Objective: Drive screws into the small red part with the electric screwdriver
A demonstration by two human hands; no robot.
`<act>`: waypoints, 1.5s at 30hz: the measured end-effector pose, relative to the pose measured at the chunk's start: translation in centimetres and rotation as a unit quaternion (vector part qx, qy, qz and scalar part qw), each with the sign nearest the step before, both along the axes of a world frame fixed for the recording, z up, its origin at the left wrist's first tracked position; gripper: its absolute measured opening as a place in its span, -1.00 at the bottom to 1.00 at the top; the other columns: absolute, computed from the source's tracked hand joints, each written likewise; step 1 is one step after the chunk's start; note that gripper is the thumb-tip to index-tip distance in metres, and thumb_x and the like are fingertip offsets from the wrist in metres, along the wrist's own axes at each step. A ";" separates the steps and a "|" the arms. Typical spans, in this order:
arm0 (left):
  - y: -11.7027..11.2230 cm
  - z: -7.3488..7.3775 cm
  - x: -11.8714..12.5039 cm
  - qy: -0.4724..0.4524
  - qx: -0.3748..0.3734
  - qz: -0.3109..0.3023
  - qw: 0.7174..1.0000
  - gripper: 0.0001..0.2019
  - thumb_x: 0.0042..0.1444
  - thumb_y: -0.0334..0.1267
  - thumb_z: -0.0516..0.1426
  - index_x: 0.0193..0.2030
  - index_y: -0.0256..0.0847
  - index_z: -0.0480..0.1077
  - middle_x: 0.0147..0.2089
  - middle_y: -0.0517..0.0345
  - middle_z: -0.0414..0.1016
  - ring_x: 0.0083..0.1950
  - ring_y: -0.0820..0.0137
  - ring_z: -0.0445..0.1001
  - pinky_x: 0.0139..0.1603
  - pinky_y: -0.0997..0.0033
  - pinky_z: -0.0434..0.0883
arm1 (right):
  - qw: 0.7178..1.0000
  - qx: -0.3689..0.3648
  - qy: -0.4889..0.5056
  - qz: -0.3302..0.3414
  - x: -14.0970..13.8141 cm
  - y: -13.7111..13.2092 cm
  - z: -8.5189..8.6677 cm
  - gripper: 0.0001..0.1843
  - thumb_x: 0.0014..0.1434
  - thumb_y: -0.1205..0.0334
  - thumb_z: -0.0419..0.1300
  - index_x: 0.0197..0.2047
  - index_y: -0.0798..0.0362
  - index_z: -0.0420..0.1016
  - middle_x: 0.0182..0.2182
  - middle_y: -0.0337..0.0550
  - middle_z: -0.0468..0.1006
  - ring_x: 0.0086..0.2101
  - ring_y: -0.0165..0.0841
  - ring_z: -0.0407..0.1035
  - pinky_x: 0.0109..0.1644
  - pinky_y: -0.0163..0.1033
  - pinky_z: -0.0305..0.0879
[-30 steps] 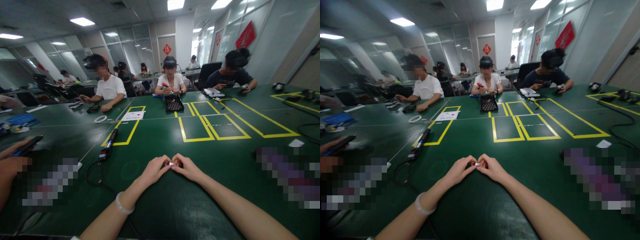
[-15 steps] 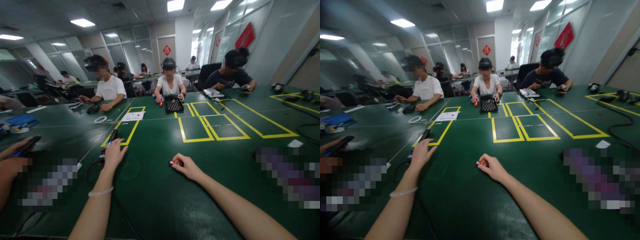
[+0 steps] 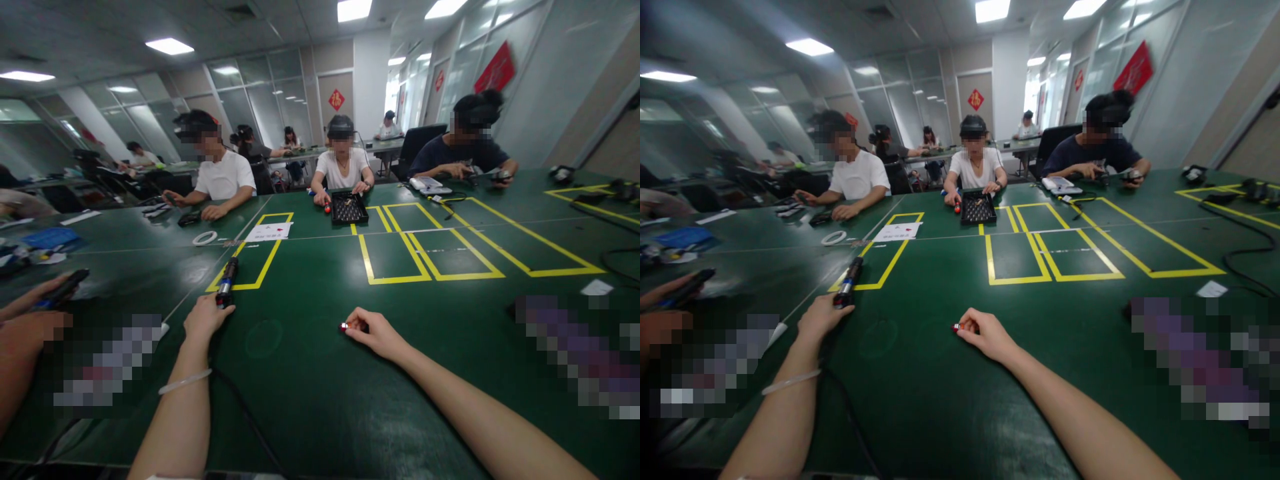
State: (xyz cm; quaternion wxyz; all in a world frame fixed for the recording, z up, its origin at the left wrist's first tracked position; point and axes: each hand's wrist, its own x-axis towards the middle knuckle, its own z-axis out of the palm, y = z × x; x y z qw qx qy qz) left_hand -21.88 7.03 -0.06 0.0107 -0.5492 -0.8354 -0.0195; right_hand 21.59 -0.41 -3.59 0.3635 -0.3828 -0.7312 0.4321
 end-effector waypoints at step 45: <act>-7.2 0.1 22.5 -0.132 -0.012 -0.501 0.855 -0.35 0.06 -0.13 0.16 0.29 -0.08 0.07 0.25 0.02 0.21 0.16 0.21 0.31 0.16 0.22 0.31 | 0.988 0.103 -0.118 -0.006 -1.3 -0.1 -0.1 -0.87 0.10 0.34 0.23 -0.35 0.05 0.31 -0.52 -0.33 0.39 -0.49 -0.43 0.28 -0.38 -0.37 0.13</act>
